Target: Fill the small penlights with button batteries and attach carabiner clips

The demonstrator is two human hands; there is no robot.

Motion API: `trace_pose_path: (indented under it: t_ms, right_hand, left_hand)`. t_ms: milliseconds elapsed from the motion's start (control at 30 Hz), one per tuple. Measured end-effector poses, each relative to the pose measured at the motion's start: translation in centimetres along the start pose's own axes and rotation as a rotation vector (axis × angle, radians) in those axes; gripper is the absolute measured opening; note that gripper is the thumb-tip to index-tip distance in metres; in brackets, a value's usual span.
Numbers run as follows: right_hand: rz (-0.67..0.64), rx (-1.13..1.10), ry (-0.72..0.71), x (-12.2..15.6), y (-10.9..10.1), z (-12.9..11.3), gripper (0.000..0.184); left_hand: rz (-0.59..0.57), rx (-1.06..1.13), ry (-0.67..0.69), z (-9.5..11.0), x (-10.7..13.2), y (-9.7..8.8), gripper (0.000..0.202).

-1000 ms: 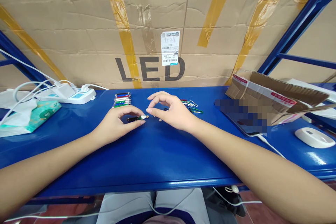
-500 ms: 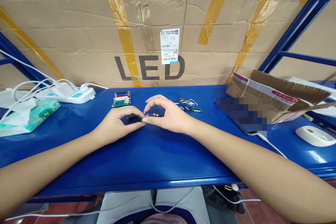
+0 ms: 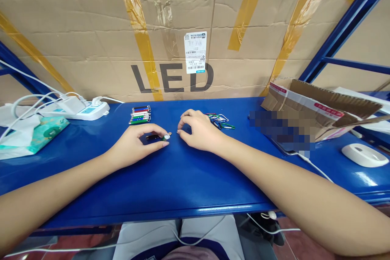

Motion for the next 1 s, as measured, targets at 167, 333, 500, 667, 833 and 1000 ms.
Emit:
trace_pose_path:
  t_ms: [167,333,500,667,833,1000]
  right_hand:
    - [-0.089,0.192,0.035,0.34,0.15,-0.24,0.019]
    - [-0.122,0.277,0.041,0.27,0.25,-0.21,0.012]
    - [-0.141,0.226,0.043,0.1,0.34,-0.07,0.008]
    - [-0.128,0.175,0.036,0.12,0.53,-0.15,0.006]
    - [-0.098,0.129,0.031,0.22,0.77,-0.04,0.009]
    - [-0.112,0.063,0.015,0.06,0.93,-0.04,0.004]
  left_hand:
    - [0.011,0.011,-0.037,0.03,0.02,-0.01,0.016]
    - [0.014,0.019,-0.041,0.03,0.02,-0.02,0.016]
    - [0.015,0.02,-0.036,0.02,-0.01,-0.02,0.015]
    - [0.022,0.017,-0.028,-0.01,-0.03,0.02,0.016]
    - [0.023,0.02,-0.029,0.05,-0.03,-0.03,0.015]
    - [0.021,0.027,-0.032,0.06,-0.06,-0.03,0.015]
Point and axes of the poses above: each hand's wrist, its own x-axis away from the middle knuckle, its own y-axis out of the palm, z = x × y, the point moved 4 cm from there along -x, towards the middle knuckle, and after that the axes turned 11 degrees about -x, right-handed, at the moved point
